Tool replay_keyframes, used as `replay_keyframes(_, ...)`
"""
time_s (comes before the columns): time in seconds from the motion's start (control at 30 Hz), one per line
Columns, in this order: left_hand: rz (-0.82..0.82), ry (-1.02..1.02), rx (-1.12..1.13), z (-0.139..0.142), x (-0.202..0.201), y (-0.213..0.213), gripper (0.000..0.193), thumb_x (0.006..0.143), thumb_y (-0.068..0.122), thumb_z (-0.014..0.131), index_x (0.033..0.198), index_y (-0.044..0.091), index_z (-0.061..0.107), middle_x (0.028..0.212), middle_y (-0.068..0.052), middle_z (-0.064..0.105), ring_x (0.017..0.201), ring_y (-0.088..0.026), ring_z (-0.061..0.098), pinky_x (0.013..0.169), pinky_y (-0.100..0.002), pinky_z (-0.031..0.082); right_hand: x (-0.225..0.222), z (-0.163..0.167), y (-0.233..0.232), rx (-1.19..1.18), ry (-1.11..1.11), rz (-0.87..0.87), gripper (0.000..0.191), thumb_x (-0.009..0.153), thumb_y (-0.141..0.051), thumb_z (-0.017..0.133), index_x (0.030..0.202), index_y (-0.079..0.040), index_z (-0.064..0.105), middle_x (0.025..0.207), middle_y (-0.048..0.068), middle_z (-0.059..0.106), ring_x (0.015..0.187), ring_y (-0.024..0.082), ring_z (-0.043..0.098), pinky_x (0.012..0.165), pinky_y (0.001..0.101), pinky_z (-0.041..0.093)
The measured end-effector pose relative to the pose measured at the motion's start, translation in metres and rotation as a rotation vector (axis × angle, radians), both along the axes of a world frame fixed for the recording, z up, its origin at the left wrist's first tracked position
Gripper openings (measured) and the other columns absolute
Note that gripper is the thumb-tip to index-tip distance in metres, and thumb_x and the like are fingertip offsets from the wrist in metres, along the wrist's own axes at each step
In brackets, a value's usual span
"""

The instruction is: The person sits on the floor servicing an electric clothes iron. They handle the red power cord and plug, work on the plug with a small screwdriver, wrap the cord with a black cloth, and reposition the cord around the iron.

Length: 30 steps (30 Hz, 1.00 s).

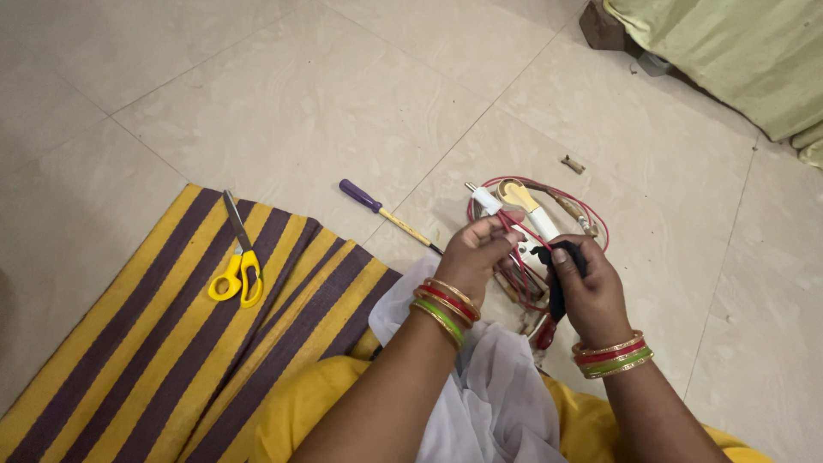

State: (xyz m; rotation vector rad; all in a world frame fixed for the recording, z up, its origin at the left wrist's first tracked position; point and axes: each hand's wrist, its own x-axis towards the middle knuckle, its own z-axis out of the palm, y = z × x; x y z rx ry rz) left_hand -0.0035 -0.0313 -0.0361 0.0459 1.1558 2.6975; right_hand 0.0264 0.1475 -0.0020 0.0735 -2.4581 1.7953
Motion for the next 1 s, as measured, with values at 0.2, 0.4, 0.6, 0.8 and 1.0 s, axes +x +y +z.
replay_keyframes(0.2, 0.030, -0.070, 0.106, -0.002, 0.000, 0.000, 0.022, 0.101, 0.015, 0.069, 0.120, 0.004, 0.073, 0.093, 0.002, 0.068, 0.080, -0.005, 0.058, 0.072, -0.022, 0.049, -0.001, 0.000, 0.001, -0.007, 0.029, 0.025, 0.018, 0.105, -0.018, 0.056, 0.115, -0.005, 0.063, 0.091, -0.002, 0.066, 0.073, 0.004, 0.055, 0.063, 0.0214, 0.049)
replay_keyframes(0.4, 0.040, -0.095, 0.155, -0.002, -0.001, 0.003, 0.018, 0.095, 0.007, 0.070, 0.112, 0.002, 0.071, 0.096, -0.002, 0.072, 0.085, -0.009, 0.066, 0.078, -0.025, 0.055, 0.001, 0.006, -0.002, -0.014, -0.038, 0.026, 0.019, 0.102, -0.018, 0.062, 0.116, -0.006, 0.068, 0.090, -0.003, 0.065, 0.074, 0.004, 0.055, 0.062, 0.0220, 0.047)
replay_keyframes(0.6, 0.012, -0.065, 0.157, -0.002, 0.003, 0.006, 0.021, 0.092, 0.004, 0.073, 0.112, 0.000, 0.069, 0.095, -0.004, 0.071, 0.084, -0.011, 0.066, 0.077, -0.026, 0.056, 0.004, 0.012, -0.006, -0.085, -0.070, 0.044, 0.018, 0.099, -0.015, 0.067, 0.113, -0.005, 0.070, 0.084, -0.003, 0.065, 0.071, 0.005, 0.056, 0.059, 0.0230, 0.047)
replay_keyframes(0.8, 0.027, -0.036, 0.132, -0.008, 0.000, 0.012, 0.016, 0.092, 0.004, 0.074, 0.107, 0.003, 0.068, 0.093, -0.003, 0.071, 0.082, -0.010, 0.065, 0.073, -0.025, 0.053, 0.007, 0.017, -0.008, -0.142, -0.109, 0.118, 0.021, 0.101, -0.015, 0.062, 0.119, -0.006, 0.067, 0.079, -0.002, 0.062, 0.064, 0.006, 0.054, 0.055, 0.0240, 0.045)
replay_keyframes(1.0, 0.054, -0.061, 0.157, -0.002, 0.002, 0.012, 0.013, 0.094, 0.007, 0.072, 0.107, 0.005, 0.068, 0.096, -0.003, 0.072, 0.084, -0.010, 0.066, 0.076, -0.026, 0.055, 0.002, 0.019, -0.003, -0.164, -0.128, 0.107, 0.020, 0.100, -0.017, 0.064, 0.115, -0.004, 0.066, 0.082, -0.001, 0.063, 0.066, 0.006, 0.057, 0.057, 0.0245, 0.049)
